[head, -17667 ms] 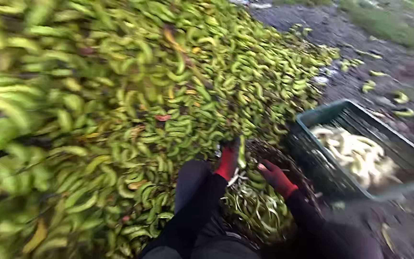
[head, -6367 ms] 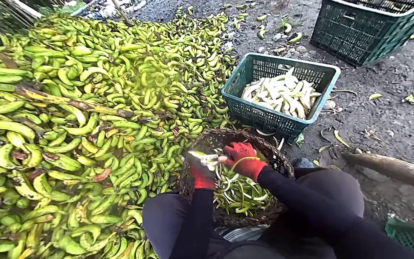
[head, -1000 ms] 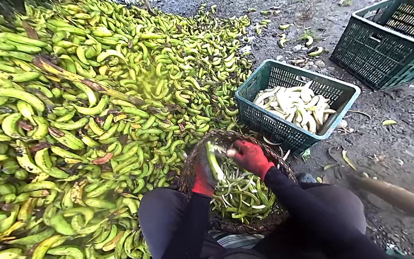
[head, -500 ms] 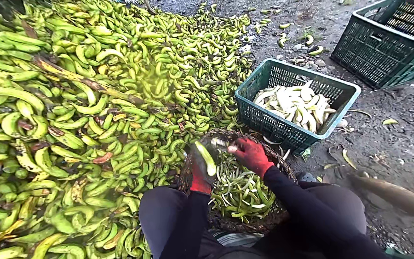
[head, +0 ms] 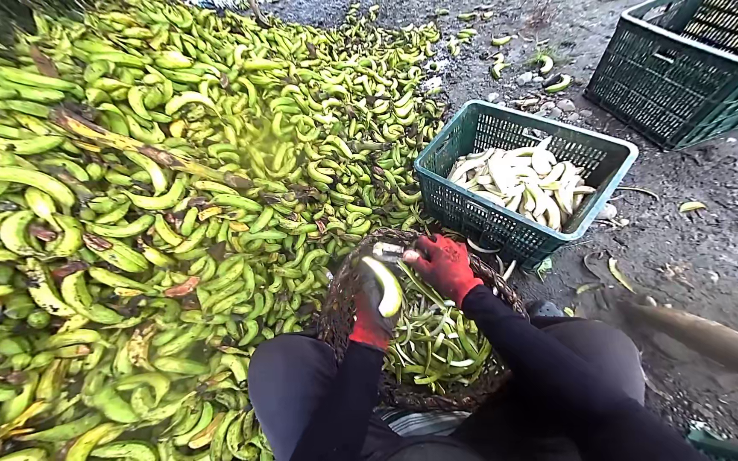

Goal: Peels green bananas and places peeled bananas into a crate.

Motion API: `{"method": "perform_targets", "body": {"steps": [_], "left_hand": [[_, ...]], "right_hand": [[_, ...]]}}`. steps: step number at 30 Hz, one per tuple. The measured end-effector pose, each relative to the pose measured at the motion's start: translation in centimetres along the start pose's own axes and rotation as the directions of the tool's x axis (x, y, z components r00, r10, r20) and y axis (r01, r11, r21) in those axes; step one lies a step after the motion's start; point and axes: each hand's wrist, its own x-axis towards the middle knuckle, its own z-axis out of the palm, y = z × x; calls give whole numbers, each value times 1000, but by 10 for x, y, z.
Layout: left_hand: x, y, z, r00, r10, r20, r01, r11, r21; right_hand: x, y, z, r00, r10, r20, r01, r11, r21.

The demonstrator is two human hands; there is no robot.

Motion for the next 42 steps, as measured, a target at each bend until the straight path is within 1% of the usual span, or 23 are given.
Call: {"method": "perform_targets", "body": {"steps": [3,5,6,7,9,10,12,14,15,18,19,20,22,23,25,28,30,33,34,36,38,40,42], "left_hand": [[21,13,-3,916,221,-335,-212,975,63],[24,21,0,865,256,-432,-227,967,117],[23,21,3,869,251,-426,-219,968,122],[22,17,3,900,239,-364,-217,971,101],[22,9,1,976,198,-86,-198,980,7],[20,8,2,986,163,22,-163,987,-16],[13,13,3,995,90,45,-95,988,120],[14,21,-3,999,48,1,-44,907,420],[13,25,-8,999,6,32,-22,856,516],[-2,32,-7,944,-228,238,32,782,623],[-6,31,-6,925,-273,265,28,744,667],[-8,29,-5,942,-247,226,32,738,674],[2,15,-4,999,-46,15,36,916,400],[11,15,-4,997,27,-77,-8,973,230],[25,19,-7,982,48,-184,-58,997,-50],[28,24,-2,972,37,-232,-78,983,-169],[25,20,4,978,91,-186,-112,988,-105],[19,13,7,990,136,41,-136,991,2],[19,13,7,994,106,35,-108,992,58],[18,16,10,992,49,-114,-21,971,238],[8,18,19,972,73,-222,23,917,399],[-4,21,27,979,108,-172,10,822,570],[-14,20,27,999,48,4,-38,725,688]], "right_hand": [[-29,-26,-1,984,-86,154,90,996,-23],[-34,-31,-1,982,-99,161,109,993,-51],[-31,-29,-2,983,-90,159,99,994,-53],[-25,-24,-3,985,-76,157,85,995,-49],[-11,-13,-5,989,-56,133,61,998,-30],[-6,-7,-5,994,-55,99,58,998,-23],[-4,-1,-3,998,-61,31,63,996,-70],[-4,-1,-5,998,-66,18,68,990,-120],[-4,-1,-6,998,-61,33,64,991,-120],[7,7,-10,995,13,96,-7,998,-64],[10,10,-10,995,40,95,-35,998,-48],[10,11,-8,995,58,86,-55,998,-37],[-1,0,-2,999,10,43,-8,999,-34],[-10,-10,0,999,-48,26,49,998,-39],[-29,-25,7,985,-172,-35,169,983,-76],[-35,-29,7,973,-212,-89,201,973,-113],[-25,-25,-1,989,-149,-22,146,984,-104],[-12,-16,-10,995,-93,42,96,991,-89],[-11,-13,-10,995,-94,29,96,990,-108],[-13,-12,-9,994,-110,-11,107,978,-178],[-14,-14,-8,994,-107,-3,105,978,-182],[-9,-12,-11,997,-57,52,63,991,-114],[1,-2,-18,988,28,151,-31,999,16]]}}
